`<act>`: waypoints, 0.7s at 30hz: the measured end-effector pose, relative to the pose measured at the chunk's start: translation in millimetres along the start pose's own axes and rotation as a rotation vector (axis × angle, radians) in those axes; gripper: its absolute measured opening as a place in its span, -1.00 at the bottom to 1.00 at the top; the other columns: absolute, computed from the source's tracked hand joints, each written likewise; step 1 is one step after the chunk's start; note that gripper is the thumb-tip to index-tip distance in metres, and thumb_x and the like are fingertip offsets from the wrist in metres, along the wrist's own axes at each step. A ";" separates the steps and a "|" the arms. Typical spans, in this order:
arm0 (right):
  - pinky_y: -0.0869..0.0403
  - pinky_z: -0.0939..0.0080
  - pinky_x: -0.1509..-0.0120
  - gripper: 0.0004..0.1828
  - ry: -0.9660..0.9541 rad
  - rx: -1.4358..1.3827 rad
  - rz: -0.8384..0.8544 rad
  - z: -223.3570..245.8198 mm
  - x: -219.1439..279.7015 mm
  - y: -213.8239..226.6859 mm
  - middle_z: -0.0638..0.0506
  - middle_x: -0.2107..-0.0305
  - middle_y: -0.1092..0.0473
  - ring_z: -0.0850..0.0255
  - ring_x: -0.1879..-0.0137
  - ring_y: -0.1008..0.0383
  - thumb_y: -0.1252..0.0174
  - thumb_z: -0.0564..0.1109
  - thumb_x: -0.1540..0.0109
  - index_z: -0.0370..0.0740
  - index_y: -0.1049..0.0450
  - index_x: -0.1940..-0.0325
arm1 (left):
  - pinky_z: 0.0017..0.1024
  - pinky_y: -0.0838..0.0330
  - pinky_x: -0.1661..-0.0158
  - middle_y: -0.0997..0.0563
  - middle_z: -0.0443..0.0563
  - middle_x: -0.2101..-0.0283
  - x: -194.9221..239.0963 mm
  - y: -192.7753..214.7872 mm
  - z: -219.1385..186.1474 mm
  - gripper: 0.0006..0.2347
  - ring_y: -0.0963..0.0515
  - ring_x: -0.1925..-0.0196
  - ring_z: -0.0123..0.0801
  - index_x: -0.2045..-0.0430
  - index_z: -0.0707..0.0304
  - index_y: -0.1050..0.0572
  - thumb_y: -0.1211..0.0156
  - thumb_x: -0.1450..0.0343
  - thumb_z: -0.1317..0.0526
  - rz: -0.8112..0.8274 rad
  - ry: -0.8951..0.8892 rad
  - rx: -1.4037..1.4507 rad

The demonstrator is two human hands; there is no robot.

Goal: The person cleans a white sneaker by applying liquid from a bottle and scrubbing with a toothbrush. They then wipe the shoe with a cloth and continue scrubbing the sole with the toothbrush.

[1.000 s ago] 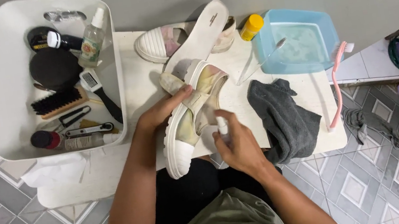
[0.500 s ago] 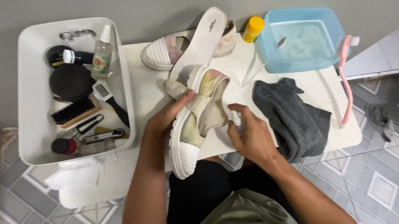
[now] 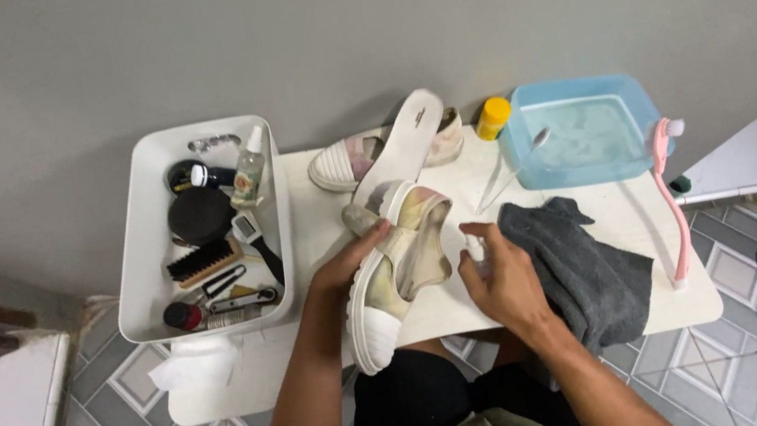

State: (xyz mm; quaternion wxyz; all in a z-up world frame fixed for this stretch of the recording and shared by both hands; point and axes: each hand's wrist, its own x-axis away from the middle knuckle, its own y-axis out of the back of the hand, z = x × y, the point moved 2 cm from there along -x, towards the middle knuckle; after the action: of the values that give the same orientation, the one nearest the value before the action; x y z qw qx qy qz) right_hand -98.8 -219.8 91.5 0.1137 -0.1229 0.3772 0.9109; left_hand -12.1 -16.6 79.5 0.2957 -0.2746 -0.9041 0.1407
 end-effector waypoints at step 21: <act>-0.38 -0.23 -0.36 -0.28 0.198 -0.273 -0.172 -20.8 -70.6 17.7 -0.18 0.07 -0.25 0.02 0.01 -0.51 0.09 -0.27 -0.46 -0.28 0.38 -0.53 | -0.01 -0.22 -0.31 -0.39 0.26 -0.33 -20.4 4.5 -21.4 -0.27 -0.40 -0.32 0.05 -0.28 0.40 -0.32 -0.30 -0.26 -0.08 0.080 0.070 -0.257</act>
State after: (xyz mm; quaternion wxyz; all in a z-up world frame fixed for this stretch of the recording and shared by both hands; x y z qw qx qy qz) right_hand -34.5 -255.0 110.8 0.1357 -0.2583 0.2473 0.9240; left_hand 16.6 -22.8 85.2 0.2836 -0.3507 -0.8922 0.0257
